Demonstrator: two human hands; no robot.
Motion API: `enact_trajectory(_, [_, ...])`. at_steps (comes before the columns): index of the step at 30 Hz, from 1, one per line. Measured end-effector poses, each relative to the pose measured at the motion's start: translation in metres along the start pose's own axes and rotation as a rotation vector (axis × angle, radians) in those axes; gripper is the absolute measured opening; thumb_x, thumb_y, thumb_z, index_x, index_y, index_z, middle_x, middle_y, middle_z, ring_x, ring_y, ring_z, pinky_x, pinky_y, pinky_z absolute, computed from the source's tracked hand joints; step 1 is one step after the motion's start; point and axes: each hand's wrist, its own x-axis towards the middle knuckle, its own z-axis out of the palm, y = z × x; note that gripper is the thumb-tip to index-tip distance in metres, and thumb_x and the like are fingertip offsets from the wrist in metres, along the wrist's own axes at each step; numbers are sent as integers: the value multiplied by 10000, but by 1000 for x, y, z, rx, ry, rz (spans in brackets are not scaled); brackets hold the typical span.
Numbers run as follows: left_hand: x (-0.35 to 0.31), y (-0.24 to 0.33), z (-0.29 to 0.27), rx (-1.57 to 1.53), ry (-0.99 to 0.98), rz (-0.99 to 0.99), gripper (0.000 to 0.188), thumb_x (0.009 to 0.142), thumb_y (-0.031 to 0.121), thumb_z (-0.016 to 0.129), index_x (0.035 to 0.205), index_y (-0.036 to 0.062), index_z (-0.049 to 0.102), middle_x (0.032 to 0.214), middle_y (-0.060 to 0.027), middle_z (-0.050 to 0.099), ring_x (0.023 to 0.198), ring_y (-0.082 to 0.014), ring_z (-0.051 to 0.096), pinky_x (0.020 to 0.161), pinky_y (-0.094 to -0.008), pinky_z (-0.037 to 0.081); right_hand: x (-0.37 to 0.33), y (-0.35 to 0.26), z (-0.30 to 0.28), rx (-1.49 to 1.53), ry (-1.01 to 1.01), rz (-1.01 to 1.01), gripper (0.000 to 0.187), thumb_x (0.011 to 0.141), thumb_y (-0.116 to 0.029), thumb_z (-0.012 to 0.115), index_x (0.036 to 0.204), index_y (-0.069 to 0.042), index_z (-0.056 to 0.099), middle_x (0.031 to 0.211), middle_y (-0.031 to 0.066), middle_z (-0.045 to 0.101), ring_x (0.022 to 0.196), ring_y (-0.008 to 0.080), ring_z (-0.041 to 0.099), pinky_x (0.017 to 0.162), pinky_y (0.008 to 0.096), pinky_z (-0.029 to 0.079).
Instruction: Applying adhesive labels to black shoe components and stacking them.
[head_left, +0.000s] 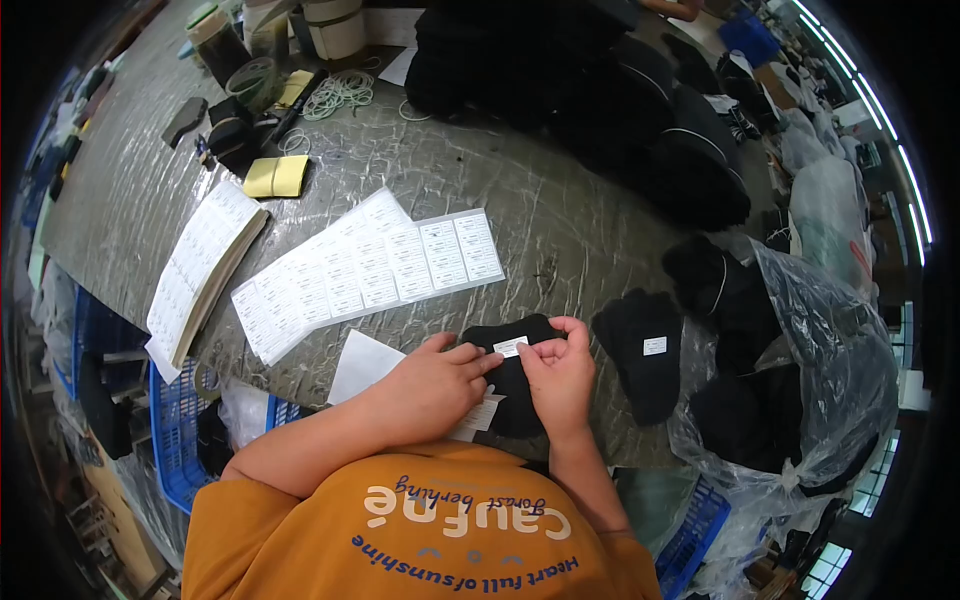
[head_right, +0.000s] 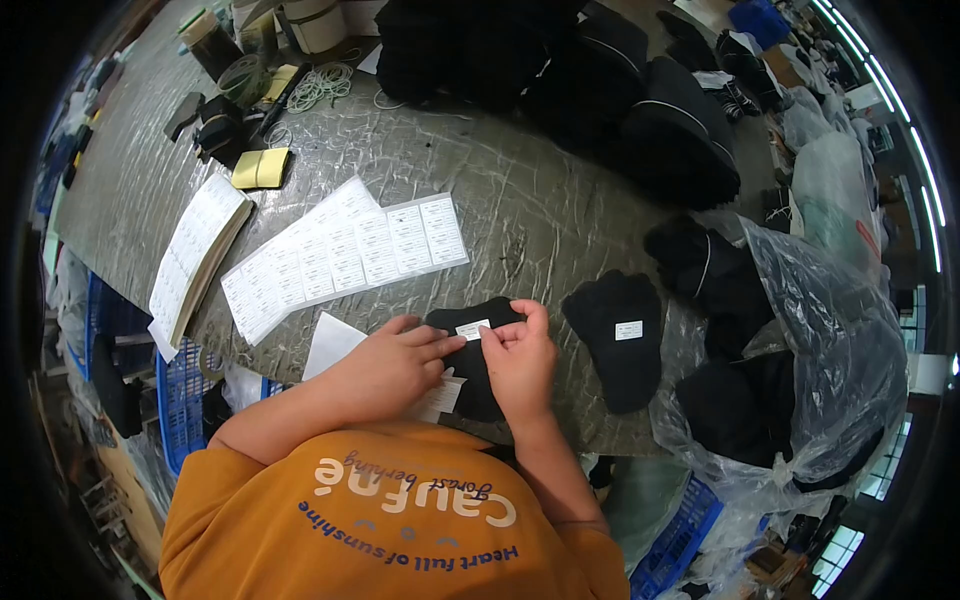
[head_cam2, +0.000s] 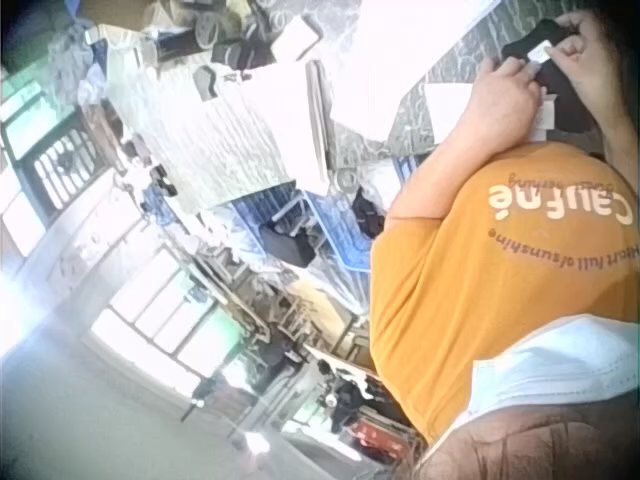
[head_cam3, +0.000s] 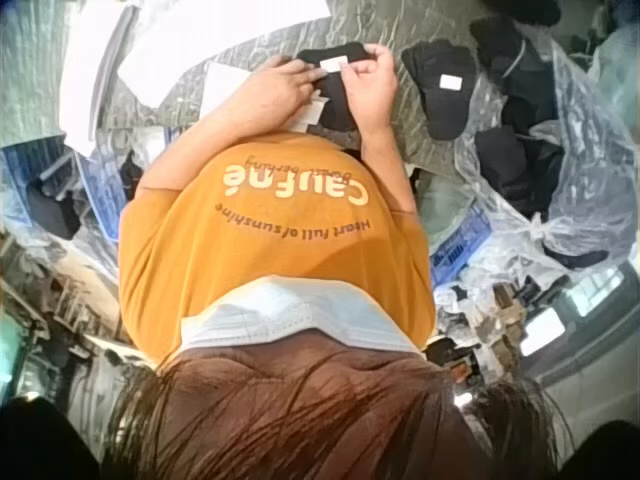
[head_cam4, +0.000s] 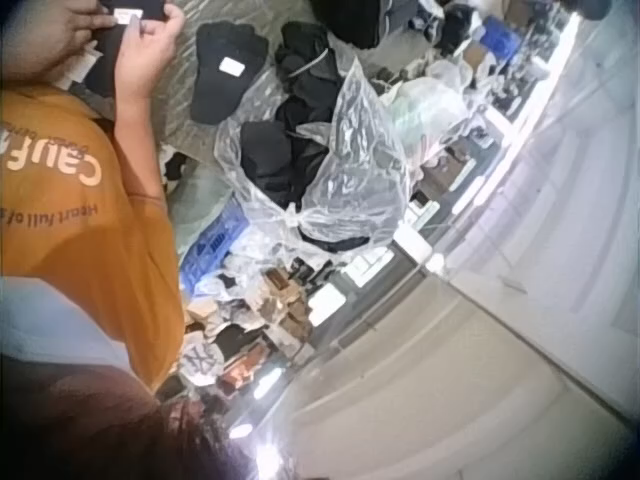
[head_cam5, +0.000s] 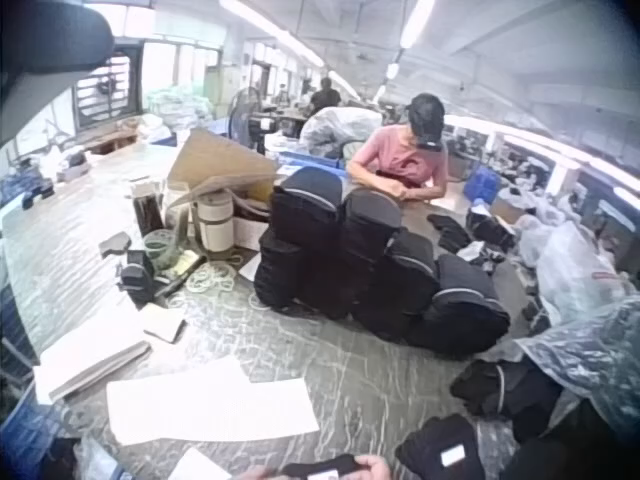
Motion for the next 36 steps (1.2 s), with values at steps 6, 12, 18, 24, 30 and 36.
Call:
enact_trajectory(6, [1,2,-2,9,-4,-17,180,818,161,553,816,44,690,1317,-84,586,1191,-231,527,1027,-440,369,3,-3,0,-126,-8,-1,361,796,-32,724,1094,-7,521,678,76,650,569,118,609,551,279,490])
enact_trajectory(12, [-3,1,0,-24,22,-22,158,815,150,565,780,31,663,1304,-94,595,1210,-247,523,1040,-451,364,2,7,-2,13,-59,14,245,822,-14,700,1024,10,563,711,46,638,625,86,595,579,239,481])
enact_trajectory(18, [-15,-3,-1,-112,90,-19,145,810,121,575,723,8,598,1286,-126,600,1259,-286,505,1070,-474,348,-3,10,-12,310,-140,126,70,875,19,642,926,3,597,770,-3,593,643,29,528,581,178,444])
enact_trajectory(24, [-14,-2,-2,-134,125,-5,131,806,114,576,739,1,590,1262,-154,609,1229,-312,526,1056,-464,365,-4,8,-14,326,-81,92,53,886,8,632,899,-2,581,737,-12,575,638,28,522,583,180,441])
enact_trajectory(30, [-16,-2,2,-144,140,34,134,795,117,579,739,-3,595,1246,-170,614,1198,-314,547,1034,-455,383,-5,7,-13,185,-155,85,67,883,16,635,886,-13,574,758,-17,584,636,21,521,589,171,437])
enact_trajectory(36, [-14,0,4,-136,137,21,139,805,119,576,744,-3,600,1244,-162,617,1201,-307,545,1033,-440,388,-5,9,-8,114,-123,39,65,860,1,652,830,-3,595,688,-13,598,605,21,525,545,198,431])
